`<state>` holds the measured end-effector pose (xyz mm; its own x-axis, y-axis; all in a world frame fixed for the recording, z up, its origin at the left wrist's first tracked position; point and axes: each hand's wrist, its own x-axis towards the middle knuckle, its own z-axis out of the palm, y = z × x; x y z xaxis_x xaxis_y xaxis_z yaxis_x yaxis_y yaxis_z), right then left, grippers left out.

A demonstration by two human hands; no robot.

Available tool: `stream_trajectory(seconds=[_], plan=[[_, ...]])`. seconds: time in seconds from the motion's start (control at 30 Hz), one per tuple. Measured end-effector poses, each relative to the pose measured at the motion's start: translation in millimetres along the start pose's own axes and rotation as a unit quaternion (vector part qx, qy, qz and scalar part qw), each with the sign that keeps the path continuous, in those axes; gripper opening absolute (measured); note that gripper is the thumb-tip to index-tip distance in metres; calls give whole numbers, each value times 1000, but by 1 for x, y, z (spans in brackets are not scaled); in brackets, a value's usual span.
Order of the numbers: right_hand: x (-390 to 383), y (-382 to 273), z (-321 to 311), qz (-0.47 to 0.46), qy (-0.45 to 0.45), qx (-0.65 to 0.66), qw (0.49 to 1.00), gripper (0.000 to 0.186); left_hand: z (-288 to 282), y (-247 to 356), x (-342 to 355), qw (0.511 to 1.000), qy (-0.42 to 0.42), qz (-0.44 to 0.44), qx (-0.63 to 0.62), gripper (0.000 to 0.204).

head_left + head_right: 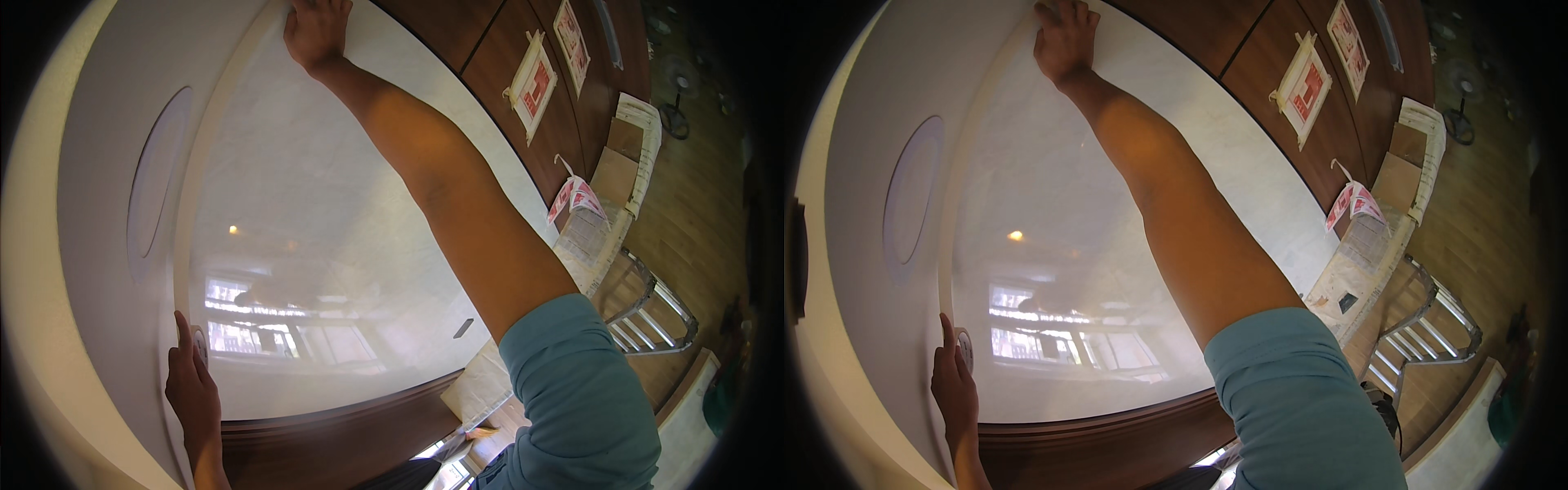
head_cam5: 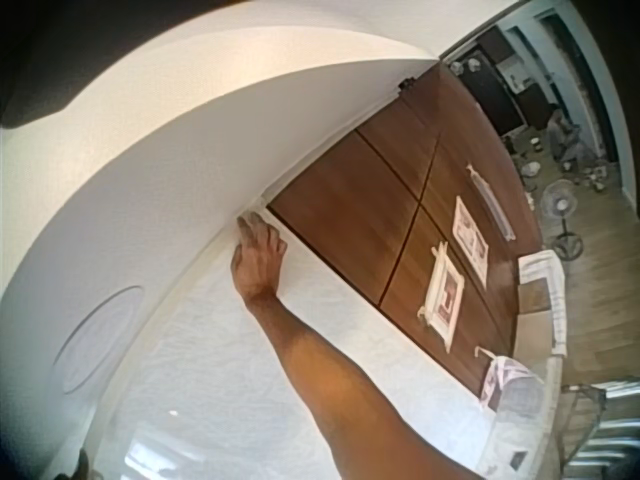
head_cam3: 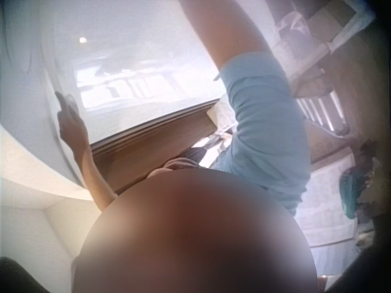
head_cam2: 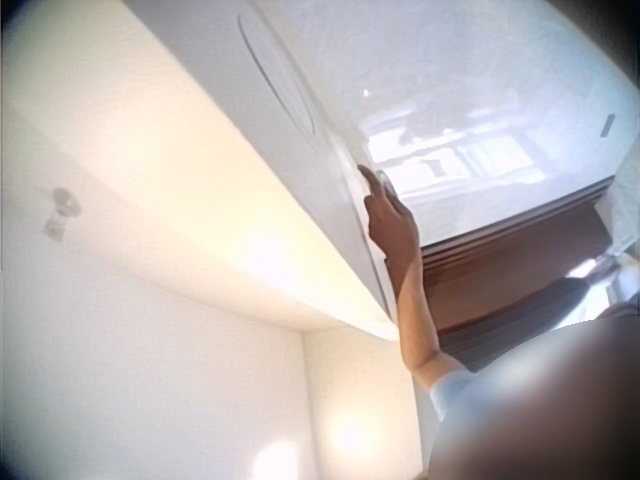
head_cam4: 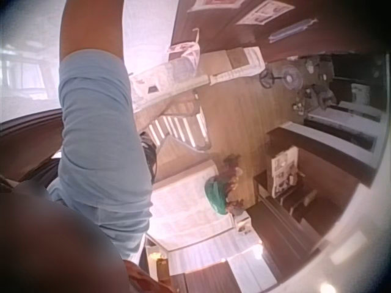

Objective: The person applies a large white sheet to a wall, smoothing it with their hands to remove air bubbles and ensure adhesion. They adjust the edges and continue smoothing the surface while another person works in the background.

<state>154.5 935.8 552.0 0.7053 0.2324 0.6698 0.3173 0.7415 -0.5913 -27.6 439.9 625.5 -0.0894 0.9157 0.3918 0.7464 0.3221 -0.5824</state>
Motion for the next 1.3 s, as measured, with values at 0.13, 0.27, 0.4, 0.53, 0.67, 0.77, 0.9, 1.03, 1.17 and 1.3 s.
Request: stream_trajectory(seconds=[0.13, 0.27, 0.4, 0.53, 0.67, 0.77, 0.9, 1.03, 1.17, 1.3], plan=[[0, -2, -1, 0, -4, -13, 1000, 49, 9, -7, 3, 1000, 4, 4, -1, 55], [0, -3, 0, 2, -11, -21, 1000, 48, 32, -23, 14, 999, 24, 17, 19, 58], [0, -2, 1, -3, -11, -17, 1000, 47, 53, -37, 28, 998, 27, 24, 54, 59], [0, -1, 1, -12, -1, -20, 1000, 47, 65, -43, 42, 995, 27, 18, 91, 60], [1, -1, 2, -13, -1, -18, 1000, 47, 67, -49, 48, 995, 30, 17, 92, 59], [0, 2, 6, -11, -4, -18, 1000, 47, 67, -53, 48, 996, 12, 9, 89, 58], [1, 5, 9, -22, 23, -13, 999, 47, 67, -54, 57, 995, 5, 17, 101, 58], [-18, -20, 2, 41, 46, 9, 998, 51, 65, -53, 60, 991, -7, 5, 130, 58], [-69, -77, 4, 47, 67, 58, 995, 57, 67, -50, 53, 995, -10, -1, 98, 58], [-92, -97, 3, 16, 9, 65, 998, 57, 68, -52, 56, 993, -13, 3, 121, 57]])
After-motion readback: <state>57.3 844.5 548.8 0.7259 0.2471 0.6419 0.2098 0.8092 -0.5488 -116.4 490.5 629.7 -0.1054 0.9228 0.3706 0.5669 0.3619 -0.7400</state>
